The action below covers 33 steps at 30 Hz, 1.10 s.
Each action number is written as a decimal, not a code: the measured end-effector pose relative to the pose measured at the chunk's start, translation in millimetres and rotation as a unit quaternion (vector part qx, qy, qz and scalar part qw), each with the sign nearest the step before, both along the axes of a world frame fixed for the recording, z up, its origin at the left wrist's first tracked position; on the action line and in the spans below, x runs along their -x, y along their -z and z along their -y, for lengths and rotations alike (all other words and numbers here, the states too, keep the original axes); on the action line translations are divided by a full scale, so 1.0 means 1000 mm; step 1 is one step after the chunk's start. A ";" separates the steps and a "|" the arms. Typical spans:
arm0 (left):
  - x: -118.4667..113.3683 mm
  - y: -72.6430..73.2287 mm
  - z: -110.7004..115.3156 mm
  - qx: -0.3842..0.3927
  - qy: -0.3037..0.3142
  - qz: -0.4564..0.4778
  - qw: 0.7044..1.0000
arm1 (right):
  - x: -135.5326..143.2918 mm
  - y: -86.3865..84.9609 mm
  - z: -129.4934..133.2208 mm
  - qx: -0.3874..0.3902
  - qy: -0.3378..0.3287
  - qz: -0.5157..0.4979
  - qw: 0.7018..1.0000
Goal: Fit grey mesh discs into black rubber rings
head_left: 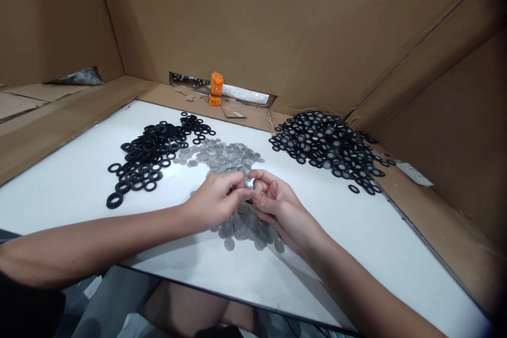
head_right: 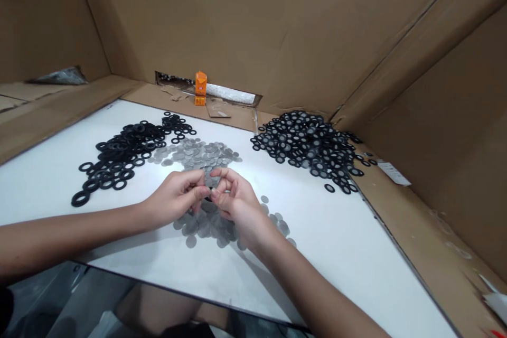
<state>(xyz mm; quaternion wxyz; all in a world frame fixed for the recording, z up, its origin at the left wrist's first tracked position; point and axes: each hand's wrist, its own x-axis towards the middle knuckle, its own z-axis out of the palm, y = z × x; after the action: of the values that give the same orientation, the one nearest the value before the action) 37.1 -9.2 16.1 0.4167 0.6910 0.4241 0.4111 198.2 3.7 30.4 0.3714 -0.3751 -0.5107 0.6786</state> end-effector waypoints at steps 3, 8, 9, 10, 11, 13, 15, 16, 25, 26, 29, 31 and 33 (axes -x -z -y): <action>-0.001 0.001 0.000 0.001 0.009 0.002 1.000 | 0.000 0.004 -0.003 -0.039 -0.004 0.040 0.998; 0.000 0.002 -0.001 -0.003 0.021 0.008 1.000 | -0.001 0.004 -0.004 -0.037 -0.016 0.060 0.997; 0.000 0.003 -0.001 0.000 0.023 0.010 1.000 | 0.000 0.003 -0.003 -0.026 -0.013 0.055 0.998; 0.000 0.004 -0.002 0.005 0.027 0.014 1.000 | 0.000 0.002 -0.002 -0.015 -0.008 0.044 0.999; 0.000 0.005 -0.002 0.012 0.034 0.020 0.999 | 0.001 0.002 -0.001 -0.006 -0.001 0.032 0.999; 0.000 0.008 -0.003 0.032 0.055 0.040 0.997 | 0.002 0.000 0.001 0.001 0.011 0.007 1.000; 0.000 0.010 -0.004 0.049 0.072 0.061 0.994 | 0.003 -0.001 0.001 0.000 0.013 0.002 1.000; 0.000 0.011 -0.004 0.054 0.076 0.067 0.993 | 0.002 -0.001 0.000 0.001 0.005 0.007 1.000; 0.004 0.005 -0.003 0.064 0.069 0.041 0.995 | -0.007 0.001 -0.011 0.024 -0.047 0.096 0.994; 0.004 0.006 -0.003 0.067 0.075 0.043 0.994 | -0.008 0.001 -0.012 0.025 -0.047 0.099 0.994; 0.004 0.009 -0.005 0.073 0.083 0.049 0.993 | -0.008 0.001 -0.012 0.036 -0.040 0.087 0.995; 0.004 0.009 -0.005 0.066 0.080 0.038 0.994 | -0.007 0.001 -0.010 0.041 -0.027 0.067 0.997; 0.005 0.008 -0.005 0.044 0.073 0.011 0.996 | -0.007 0.000 -0.008 0.041 -0.006 0.049 0.998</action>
<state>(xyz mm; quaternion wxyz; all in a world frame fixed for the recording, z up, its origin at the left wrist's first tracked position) 32.5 -4.4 8.5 0.4803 0.6964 0.3859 0.3681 204.7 11.4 30.0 0.3261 -0.4199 -0.5026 0.6817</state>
